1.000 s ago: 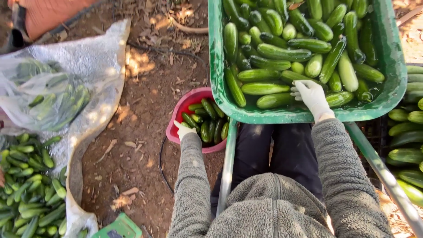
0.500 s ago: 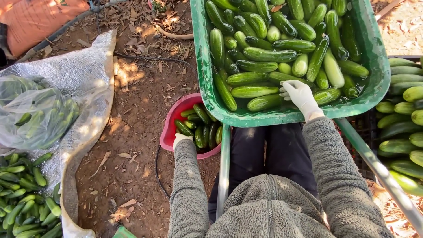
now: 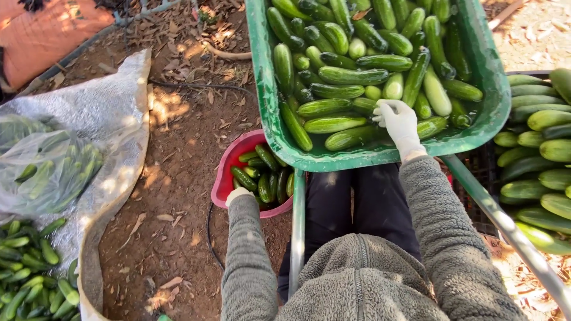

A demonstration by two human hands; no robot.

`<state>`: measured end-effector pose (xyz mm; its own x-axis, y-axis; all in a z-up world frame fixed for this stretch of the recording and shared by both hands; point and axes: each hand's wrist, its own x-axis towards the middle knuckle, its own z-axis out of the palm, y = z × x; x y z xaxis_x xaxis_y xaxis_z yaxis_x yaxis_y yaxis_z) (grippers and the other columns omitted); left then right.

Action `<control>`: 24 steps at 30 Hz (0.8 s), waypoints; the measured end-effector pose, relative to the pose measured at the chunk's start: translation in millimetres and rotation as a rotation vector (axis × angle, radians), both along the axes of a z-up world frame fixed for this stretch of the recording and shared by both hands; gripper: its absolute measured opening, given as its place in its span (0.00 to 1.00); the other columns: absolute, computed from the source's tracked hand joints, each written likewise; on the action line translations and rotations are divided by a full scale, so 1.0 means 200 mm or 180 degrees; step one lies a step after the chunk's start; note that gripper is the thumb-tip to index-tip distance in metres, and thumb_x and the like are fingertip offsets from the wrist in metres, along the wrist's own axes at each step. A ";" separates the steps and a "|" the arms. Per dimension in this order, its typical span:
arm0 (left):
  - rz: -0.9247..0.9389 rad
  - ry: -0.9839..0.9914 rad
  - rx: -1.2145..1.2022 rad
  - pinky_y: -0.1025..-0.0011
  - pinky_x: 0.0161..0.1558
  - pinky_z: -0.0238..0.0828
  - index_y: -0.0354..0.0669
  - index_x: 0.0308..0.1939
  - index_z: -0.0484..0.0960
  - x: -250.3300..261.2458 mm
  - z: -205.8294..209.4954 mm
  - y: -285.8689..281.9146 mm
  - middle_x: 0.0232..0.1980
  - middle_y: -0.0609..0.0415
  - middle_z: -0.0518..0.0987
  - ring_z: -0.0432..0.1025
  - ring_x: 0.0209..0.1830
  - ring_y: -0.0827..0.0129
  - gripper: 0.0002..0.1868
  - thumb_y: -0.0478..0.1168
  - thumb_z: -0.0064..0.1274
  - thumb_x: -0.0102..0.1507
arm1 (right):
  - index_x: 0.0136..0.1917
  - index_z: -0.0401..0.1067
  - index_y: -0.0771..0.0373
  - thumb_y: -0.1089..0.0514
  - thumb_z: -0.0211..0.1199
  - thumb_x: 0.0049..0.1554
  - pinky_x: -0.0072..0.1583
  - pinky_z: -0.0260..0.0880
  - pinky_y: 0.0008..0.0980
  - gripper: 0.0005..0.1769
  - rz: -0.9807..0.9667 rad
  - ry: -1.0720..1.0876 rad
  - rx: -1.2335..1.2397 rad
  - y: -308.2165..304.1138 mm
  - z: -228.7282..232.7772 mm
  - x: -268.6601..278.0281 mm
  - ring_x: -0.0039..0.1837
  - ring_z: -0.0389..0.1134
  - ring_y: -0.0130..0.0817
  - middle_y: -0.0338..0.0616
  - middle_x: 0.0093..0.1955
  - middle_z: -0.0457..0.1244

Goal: Sorting cucumbers by hand from a large water-filled bin into a smaller bucket.

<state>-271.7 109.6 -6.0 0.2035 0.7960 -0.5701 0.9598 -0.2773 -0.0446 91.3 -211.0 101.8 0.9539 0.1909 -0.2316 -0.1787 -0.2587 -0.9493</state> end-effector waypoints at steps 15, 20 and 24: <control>-0.0510 0.0068 -0.0726 0.52 0.69 0.66 0.52 0.80 0.54 0.05 -0.19 -0.15 0.69 0.44 0.75 0.68 0.72 0.55 0.43 0.57 0.53 0.66 | 0.56 0.78 0.49 0.52 0.66 0.60 0.40 0.80 0.24 0.10 -0.0643 -0.0807 -0.1116 -0.65 -0.22 0.39 0.40 0.73 0.29 0.42 0.46 0.71; -0.0632 0.0084 -0.0614 0.51 0.67 0.68 0.57 0.80 0.57 0.06 -0.19 -0.13 0.68 0.44 0.76 0.70 0.71 0.53 0.43 0.57 0.57 0.64 | 0.56 0.79 0.41 0.45 0.65 0.60 0.59 0.74 0.40 0.11 -0.0441 -0.1053 -0.1958 -0.66 -0.05 0.27 0.54 0.72 0.37 0.34 0.49 0.71; -0.0646 -0.0167 -0.0331 0.52 0.63 0.73 0.57 0.79 0.60 0.13 -0.31 -0.10 0.65 0.43 0.78 0.73 0.67 0.51 0.43 0.57 0.58 0.63 | 0.57 0.79 0.46 0.49 0.65 0.60 0.62 0.71 0.47 0.12 0.0022 -0.1196 -0.2213 -0.54 0.07 0.15 0.56 0.72 0.47 0.43 0.51 0.71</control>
<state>-246.1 89.8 -68.6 0.3849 0.6734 -0.6312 0.8842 -0.4652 0.0428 121.9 -319.4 115.0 0.9912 0.1268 0.0376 0.1257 -0.8148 -0.5659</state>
